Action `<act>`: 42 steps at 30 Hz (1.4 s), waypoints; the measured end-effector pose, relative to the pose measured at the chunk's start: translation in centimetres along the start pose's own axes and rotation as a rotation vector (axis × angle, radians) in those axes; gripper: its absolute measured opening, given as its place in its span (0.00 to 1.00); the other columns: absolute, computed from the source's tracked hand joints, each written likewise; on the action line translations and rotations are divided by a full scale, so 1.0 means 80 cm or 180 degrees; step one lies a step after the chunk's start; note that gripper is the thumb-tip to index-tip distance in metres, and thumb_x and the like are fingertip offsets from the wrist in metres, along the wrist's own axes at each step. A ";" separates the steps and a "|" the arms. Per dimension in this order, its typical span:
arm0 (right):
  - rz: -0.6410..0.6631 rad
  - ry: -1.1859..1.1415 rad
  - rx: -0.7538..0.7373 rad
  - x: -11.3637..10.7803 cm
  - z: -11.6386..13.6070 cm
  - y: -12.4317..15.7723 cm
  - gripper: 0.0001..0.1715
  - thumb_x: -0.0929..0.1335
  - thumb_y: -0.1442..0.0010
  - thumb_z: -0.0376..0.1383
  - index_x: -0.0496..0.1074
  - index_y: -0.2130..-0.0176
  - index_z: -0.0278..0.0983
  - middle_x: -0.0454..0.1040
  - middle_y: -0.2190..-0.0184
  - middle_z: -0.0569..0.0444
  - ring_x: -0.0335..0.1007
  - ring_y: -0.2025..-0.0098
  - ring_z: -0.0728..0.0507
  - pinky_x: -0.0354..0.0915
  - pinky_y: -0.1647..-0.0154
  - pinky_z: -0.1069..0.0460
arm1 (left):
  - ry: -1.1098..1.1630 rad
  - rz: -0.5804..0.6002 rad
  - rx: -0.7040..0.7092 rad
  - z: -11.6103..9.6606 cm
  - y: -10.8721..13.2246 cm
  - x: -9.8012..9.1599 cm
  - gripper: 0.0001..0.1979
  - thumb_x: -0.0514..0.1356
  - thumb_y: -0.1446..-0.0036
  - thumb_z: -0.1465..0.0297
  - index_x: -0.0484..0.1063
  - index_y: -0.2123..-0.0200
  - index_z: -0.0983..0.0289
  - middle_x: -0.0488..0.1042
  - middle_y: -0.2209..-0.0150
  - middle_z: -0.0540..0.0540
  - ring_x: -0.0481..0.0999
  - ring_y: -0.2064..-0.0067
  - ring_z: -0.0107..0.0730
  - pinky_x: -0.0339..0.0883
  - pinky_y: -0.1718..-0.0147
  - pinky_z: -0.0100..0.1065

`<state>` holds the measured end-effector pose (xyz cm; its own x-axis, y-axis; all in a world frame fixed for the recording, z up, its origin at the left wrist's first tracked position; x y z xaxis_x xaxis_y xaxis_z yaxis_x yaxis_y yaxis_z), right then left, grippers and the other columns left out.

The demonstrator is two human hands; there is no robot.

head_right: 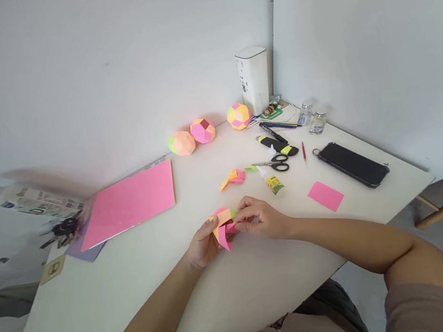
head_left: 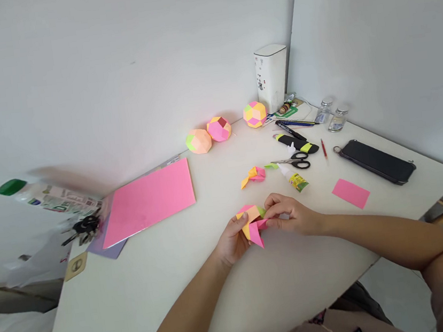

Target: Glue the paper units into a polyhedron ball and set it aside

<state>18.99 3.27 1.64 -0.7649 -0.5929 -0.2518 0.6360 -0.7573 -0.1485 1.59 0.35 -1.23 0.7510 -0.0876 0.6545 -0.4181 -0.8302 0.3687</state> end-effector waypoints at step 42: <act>-0.0223 -0.0447 0.0342 0.004 0.003 0.003 0.10 0.69 0.44 0.41 0.77 0.63 0.40 0.61 0.68 0.55 0.62 0.68 0.50 0.63 0.65 0.51 | 0.0088 0.0258 0.0076 0.003 0.005 0.007 0.16 0.61 0.47 0.60 0.70 0.76 0.68 0.64 0.84 0.50 0.62 0.79 0.26 0.54 0.76 0.30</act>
<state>18.86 2.87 1.78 -0.8185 -0.5644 -0.1075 0.5718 -0.8185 -0.0561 2.00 -0.19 -0.86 0.7007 -0.1399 0.6996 -0.4642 -0.8340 0.2981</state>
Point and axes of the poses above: each hand's wrist, its own y-axis away from the middle knuckle, its own x-axis out of the palm, z = x × y, the point moved 2 cm from there along -y, towards the middle knuckle
